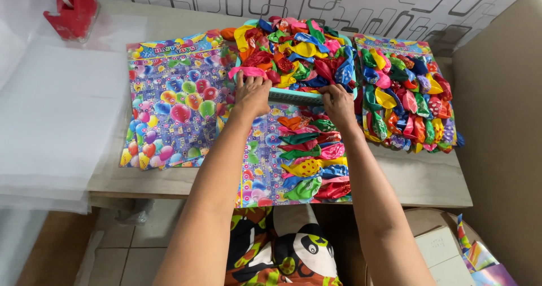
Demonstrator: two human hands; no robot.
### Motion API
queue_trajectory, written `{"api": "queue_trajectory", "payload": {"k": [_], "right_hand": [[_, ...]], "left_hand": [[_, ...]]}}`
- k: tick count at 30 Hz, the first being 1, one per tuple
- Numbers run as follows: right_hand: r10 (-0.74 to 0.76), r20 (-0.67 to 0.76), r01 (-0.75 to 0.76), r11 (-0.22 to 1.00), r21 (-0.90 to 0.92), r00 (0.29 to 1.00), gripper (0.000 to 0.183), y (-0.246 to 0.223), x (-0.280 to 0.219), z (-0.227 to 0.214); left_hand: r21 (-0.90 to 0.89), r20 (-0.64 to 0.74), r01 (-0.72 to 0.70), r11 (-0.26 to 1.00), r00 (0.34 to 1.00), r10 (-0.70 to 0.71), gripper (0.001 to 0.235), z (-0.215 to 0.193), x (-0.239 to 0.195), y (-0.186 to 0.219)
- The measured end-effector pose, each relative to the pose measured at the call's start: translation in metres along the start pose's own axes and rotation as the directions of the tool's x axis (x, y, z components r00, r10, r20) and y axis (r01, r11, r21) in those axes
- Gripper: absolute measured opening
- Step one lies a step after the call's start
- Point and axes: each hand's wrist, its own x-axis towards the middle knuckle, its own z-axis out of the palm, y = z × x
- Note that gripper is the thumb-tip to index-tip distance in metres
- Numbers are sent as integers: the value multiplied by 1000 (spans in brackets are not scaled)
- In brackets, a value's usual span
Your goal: Organizing and arranging colorful balloons onto decorative display cards from a central basket.
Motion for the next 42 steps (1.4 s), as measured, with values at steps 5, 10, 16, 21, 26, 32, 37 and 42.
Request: {"api": "queue_trajectory", "payload": {"k": [5,10,16,21,26,32,37,42], "right_hand": [[-3,0,3,1000,8,1000,20,-4,-1,-4],[-28,-2,28,999,14,1000,19,-1,-3,0],[-17,-19,17,1000,-1,1000,18,3,-1,1],[-8,1,8,1000,3,1000,20,-3,1,-1],[69,19,-69,998,8,997,20,3,3,3],[100,-46,-103,992,-68,994,22,-12,24,3],[51,-21,-53,991,-123,998,42,-38,55,22],[162,55,-145,962,-230,985,21,7,91,60]], "left_hand": [[-4,-11,1,1000,1000,-1,63,-3,-3,3],[22,-8,2,1000,1000,-2,67,-6,-7,5],[30,-6,-2,1000,1000,2,61,-13,-10,6],[-102,-3,-90,991,996,91,44,-25,-5,-4],[-40,-271,-129,991,956,113,20,-27,-8,-5],[-88,-283,-164,982,950,133,51,-26,-33,-2],[-85,-25,-75,994,997,73,72,-18,-35,-3],[-75,17,-57,996,998,58,70,-13,-33,-5]]}}
